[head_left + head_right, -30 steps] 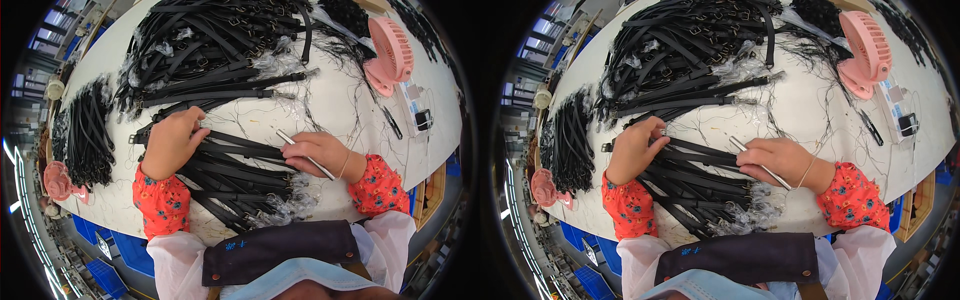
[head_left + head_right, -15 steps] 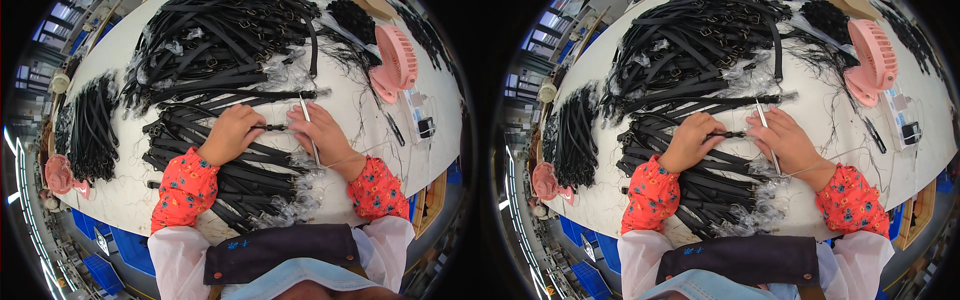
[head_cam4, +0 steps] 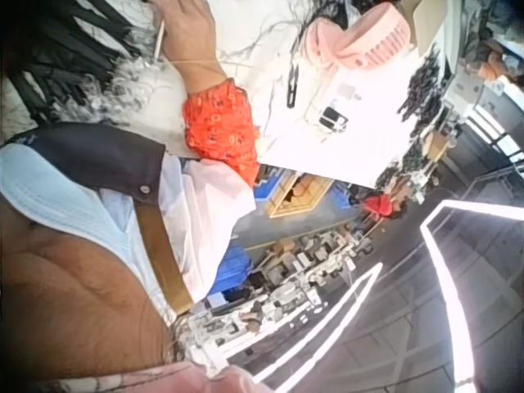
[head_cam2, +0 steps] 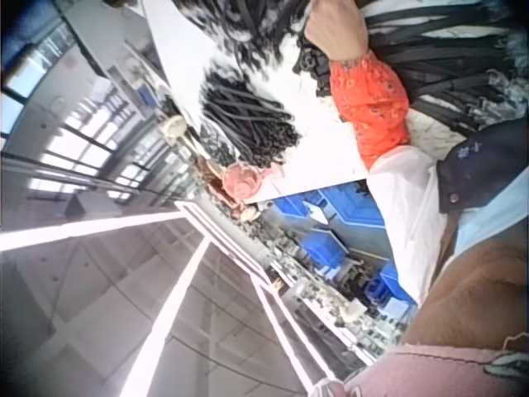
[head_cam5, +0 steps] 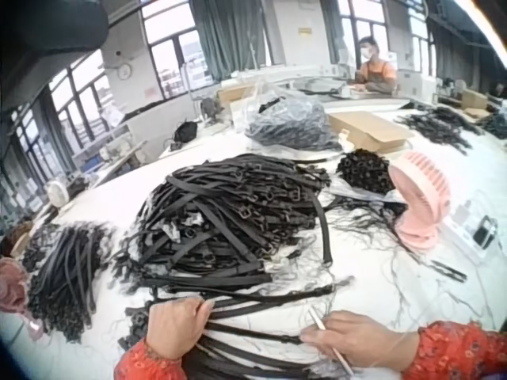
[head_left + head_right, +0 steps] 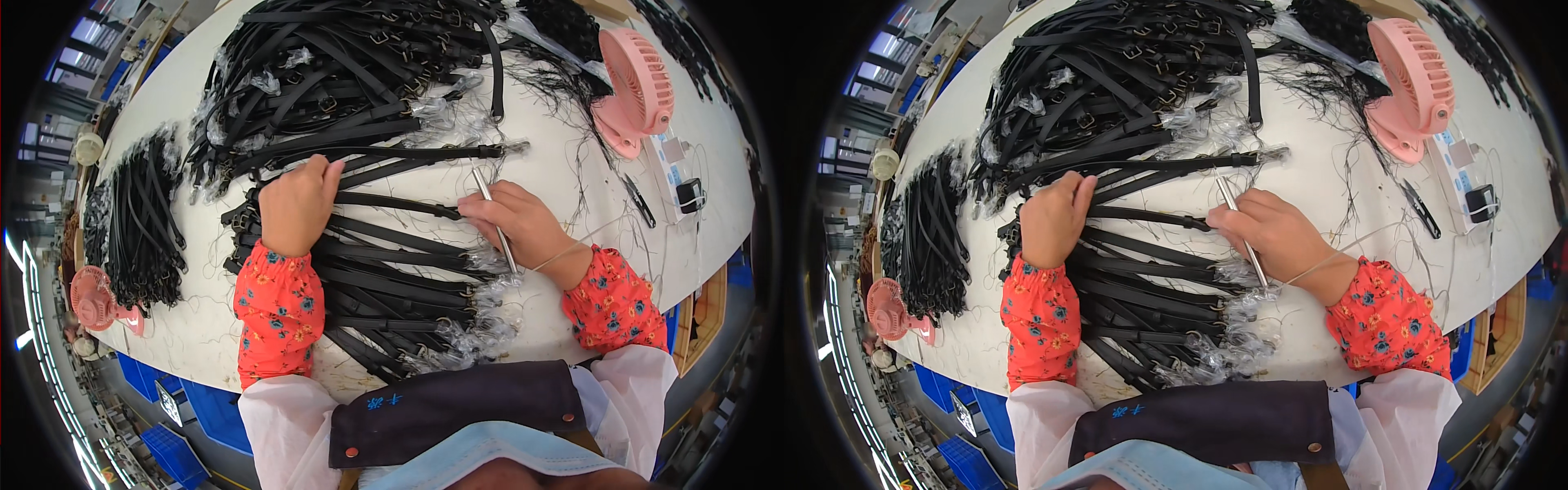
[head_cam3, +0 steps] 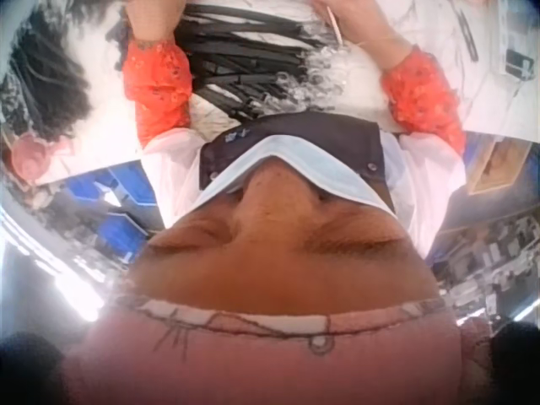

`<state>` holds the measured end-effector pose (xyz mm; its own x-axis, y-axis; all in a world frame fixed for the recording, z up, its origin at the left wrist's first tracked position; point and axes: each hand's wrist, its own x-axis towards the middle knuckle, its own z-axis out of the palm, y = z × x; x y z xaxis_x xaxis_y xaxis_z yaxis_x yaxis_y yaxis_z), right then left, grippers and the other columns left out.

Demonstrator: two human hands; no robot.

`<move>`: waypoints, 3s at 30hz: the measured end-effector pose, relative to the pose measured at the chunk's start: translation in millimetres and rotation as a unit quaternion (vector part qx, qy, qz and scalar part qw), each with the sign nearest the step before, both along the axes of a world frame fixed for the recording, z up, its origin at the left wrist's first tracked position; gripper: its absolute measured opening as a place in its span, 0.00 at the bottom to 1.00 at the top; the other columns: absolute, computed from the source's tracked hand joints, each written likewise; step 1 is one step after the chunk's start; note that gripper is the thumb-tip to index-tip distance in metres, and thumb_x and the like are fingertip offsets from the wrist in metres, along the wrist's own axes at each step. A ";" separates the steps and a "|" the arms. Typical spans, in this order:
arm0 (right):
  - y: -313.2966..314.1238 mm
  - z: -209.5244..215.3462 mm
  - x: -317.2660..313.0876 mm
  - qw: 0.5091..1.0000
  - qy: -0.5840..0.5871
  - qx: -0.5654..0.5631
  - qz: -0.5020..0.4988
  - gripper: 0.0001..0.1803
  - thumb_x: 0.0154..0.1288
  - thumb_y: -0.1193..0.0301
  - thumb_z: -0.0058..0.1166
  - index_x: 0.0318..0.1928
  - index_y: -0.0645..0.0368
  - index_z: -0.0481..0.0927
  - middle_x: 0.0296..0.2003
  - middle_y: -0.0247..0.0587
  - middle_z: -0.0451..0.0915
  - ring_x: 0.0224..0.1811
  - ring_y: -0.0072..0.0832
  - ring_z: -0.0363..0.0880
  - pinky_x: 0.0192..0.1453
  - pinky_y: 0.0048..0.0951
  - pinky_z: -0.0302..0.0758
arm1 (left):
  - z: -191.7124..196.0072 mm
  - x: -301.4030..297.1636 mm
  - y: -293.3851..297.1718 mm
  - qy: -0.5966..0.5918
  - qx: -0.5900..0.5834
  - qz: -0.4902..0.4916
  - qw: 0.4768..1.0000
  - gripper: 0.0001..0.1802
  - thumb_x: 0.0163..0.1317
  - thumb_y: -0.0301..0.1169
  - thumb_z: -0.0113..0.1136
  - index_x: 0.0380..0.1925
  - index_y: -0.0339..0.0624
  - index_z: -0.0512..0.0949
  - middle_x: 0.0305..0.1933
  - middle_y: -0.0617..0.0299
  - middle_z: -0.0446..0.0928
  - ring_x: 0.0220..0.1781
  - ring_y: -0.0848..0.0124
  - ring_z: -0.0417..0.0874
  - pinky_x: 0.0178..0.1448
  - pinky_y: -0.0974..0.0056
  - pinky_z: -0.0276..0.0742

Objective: The person is assembling black belts at a workbench. They use a metal tool to thread a metal buckle onto the end of a belt strap, then use pliers to crimp the buckle securely in place. The person handles multiple belts sequentially, repeating the threading and crimping process for each unit.

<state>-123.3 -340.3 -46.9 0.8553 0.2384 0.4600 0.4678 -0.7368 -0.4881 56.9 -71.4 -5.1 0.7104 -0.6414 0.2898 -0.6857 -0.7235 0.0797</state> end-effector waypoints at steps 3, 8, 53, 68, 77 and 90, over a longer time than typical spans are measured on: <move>0.0 -0.9 1.6 1.000 0.003 0.016 0.009 0.20 0.56 0.83 0.59 0.51 0.57 0.77 0.28 0.40 0.71 0.33 0.41 0.73 0.38 0.38 0.73 | 0.8 0.9 2.5 -0.007 0.011 0.015 1.000 0.12 0.70 0.40 0.61 0.32 0.44 0.79 0.26 0.54 0.81 0.29 0.50 0.84 0.31 0.50 0.76; -0.2 1.1 0.5 0.998 0.025 0.049 -0.007 0.20 0.57 0.84 0.59 0.50 0.58 0.78 0.29 0.41 0.72 0.34 0.41 0.74 0.38 0.38 0.73 | -5.7 -8.0 -8.6 -0.022 -0.027 -0.119 0.992 0.08 0.62 0.30 0.67 0.40 0.43 0.80 0.39 0.56 0.82 0.43 0.53 0.84 0.43 0.54 0.78; 4.1 1.3 -2.3 0.945 0.145 0.283 -0.078 0.08 0.71 0.80 0.57 0.49 0.60 0.80 0.35 0.39 0.86 0.37 0.20 0.85 0.42 0.21 0.79 | -37.6 -65.9 -54.6 0.288 -0.257 -0.324 0.863 0.10 0.57 0.20 0.70 0.38 0.43 0.85 0.51 0.62 0.87 0.36 0.66 0.79 0.43 0.63 0.77; -2.0 9.3 3.2 0.992 -0.064 -0.033 -0.106 0.13 0.74 0.69 0.55 0.56 0.56 0.79 0.40 0.45 0.82 0.44 0.41 0.82 0.51 0.34 0.78 | -33.9 -63.8 -55.3 0.428 -0.255 -0.193 0.845 0.04 0.67 0.24 0.65 0.38 0.36 0.81 0.35 0.64 0.81 0.28 0.79 0.74 0.35 0.71 0.72; 0.3 23.8 -16.9 0.818 0.290 0.497 0.000 0.19 0.83 0.62 0.44 0.55 0.66 0.77 0.33 0.39 0.83 0.31 0.19 0.80 0.39 0.21 0.78 | -32.2 -63.2 -54.4 0.429 -0.247 -0.186 0.848 0.04 0.67 0.24 0.65 0.38 0.35 0.81 0.35 0.63 0.81 0.32 0.79 0.77 0.37 0.70 0.74; 5.5 21.5 -11.3 0.840 0.334 0.423 -0.063 0.20 0.81 0.61 0.48 0.44 0.66 0.83 0.28 0.34 0.82 0.24 0.16 0.77 0.29 0.19 0.74 | -32.2 -62.8 -52.8 0.461 -0.251 -0.184 0.831 0.04 0.67 0.25 0.64 0.39 0.36 0.82 0.36 0.65 0.81 0.33 0.80 0.76 0.38 0.71 0.73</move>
